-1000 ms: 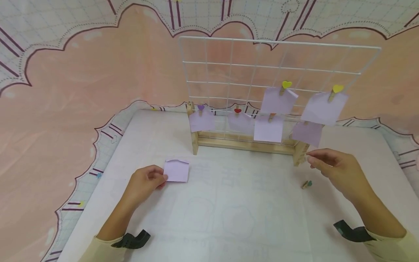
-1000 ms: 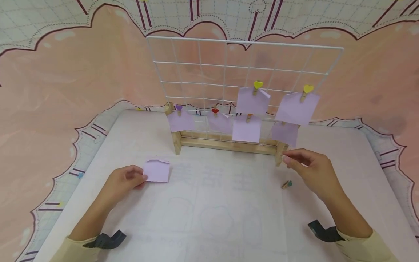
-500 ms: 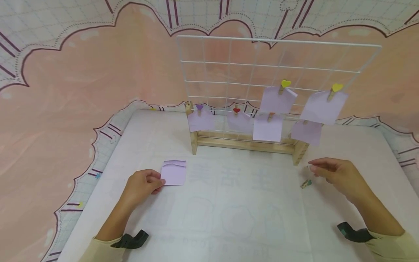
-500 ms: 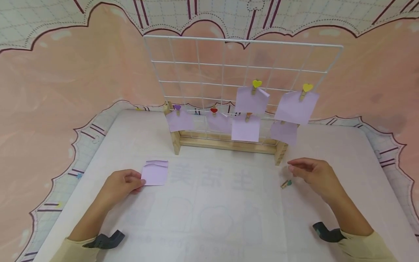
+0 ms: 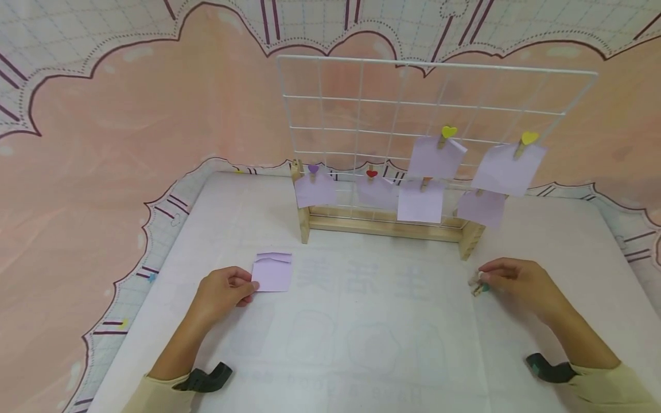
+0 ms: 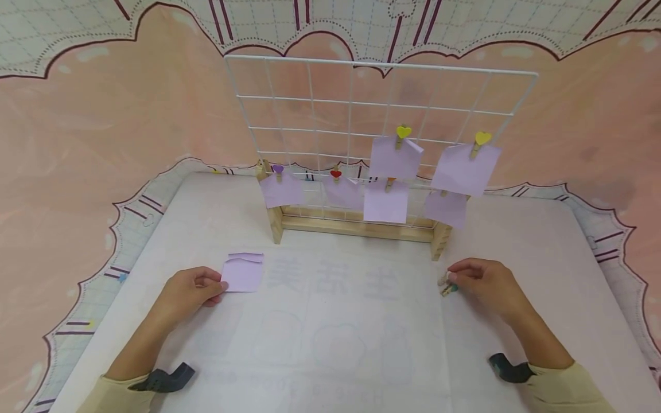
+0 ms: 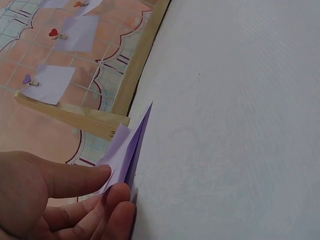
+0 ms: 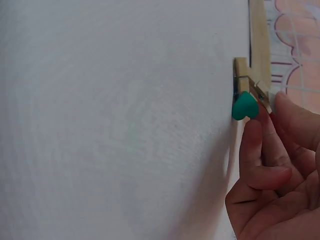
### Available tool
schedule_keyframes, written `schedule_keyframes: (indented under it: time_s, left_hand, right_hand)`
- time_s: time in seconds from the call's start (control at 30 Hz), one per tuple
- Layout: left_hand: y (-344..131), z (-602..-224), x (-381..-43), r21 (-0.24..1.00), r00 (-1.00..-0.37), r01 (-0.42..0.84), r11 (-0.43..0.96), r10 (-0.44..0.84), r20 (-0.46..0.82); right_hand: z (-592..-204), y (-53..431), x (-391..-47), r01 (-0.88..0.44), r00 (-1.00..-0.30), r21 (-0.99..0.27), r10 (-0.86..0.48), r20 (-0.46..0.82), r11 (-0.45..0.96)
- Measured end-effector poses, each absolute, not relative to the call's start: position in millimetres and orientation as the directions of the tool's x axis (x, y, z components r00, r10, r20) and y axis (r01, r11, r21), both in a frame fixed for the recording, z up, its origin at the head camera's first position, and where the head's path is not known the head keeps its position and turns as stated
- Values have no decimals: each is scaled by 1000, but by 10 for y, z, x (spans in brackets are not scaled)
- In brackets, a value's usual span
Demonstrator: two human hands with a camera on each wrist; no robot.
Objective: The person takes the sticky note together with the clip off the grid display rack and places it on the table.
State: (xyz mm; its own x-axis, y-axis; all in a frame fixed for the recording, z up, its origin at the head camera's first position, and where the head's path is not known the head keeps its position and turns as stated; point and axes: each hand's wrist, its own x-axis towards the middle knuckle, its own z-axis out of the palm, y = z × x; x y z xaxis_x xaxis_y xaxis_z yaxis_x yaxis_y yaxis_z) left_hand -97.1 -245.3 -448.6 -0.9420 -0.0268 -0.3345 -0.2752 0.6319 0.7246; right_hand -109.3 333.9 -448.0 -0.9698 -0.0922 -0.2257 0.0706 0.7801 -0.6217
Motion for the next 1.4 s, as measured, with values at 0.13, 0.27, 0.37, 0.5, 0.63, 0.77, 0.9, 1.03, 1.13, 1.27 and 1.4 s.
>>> schedule_keyframes:
  time_s: [0.13, 0.27, 0.37, 0.5, 0.63, 0.77, 0.9, 1.03, 1.13, 1.27, 1.4]
  left_hand:
    - [-2454, -4480, -965, 725, -941, -281, 628, -31, -338]
    - [-2463, -4486, -962, 720, -939, -285, 633, -33, -343]
    - [-2468, -4489, -963, 719, -939, -285, 634, -32, -344]
    - [-2476, -4488, -964, 719, -939, -283, 635, -31, -342]
    - [-2483, -4477, -968, 711, -941, -276, 647, -34, -335]
    - [-2487, -4468, -972, 685, -947, -258, 682, -37, -320]
    - [-2499, -4475, -980, 666, -952, -238, 707, -34, -304]
    - [-2491, -4458, -989, 654, -956, -223, 722, -30, -292]
    - [-2459, -4413, -995, 646, -960, -208, 735, -27, -278]
    - [-2392, -4323, -1026, 641, -975, -158, 751, -18, -220]
    - [-2292, -4225, -1088, 652, -991, -84, 753, 4, -133]
  right_hand:
    - [-4510, 3332, -1094, 30, -975, -604, -111, -195, 797]
    - [-4531, 3335, -1093, 49, -969, -596, -106, -223, 801]
    - [-4549, 3344, -1094, 71, -964, -592, -97, -248, 803]
    - [-4549, 3353, -1100, 71, -960, -582, -104, -262, 810]
    - [-4517, 3352, -1103, 52, -959, -567, -116, -257, 822]
    - [-4500, 3356, -1103, 39, -959, -570, -129, -251, 821]
    - [-4501, 3364, -1100, 37, -960, -575, -132, -249, 818]
    - [-4486, 3362, -1092, 46, -962, -574, -119, -247, 818]
    - [-4437, 3348, -1079, 50, -966, -560, -102, -236, 827]
    - [-4317, 3307, -1050, -1, -985, -533, -92, -144, 846]
    - [-4176, 3204, -1045, -97, -995, -529, -102, 19, 843]
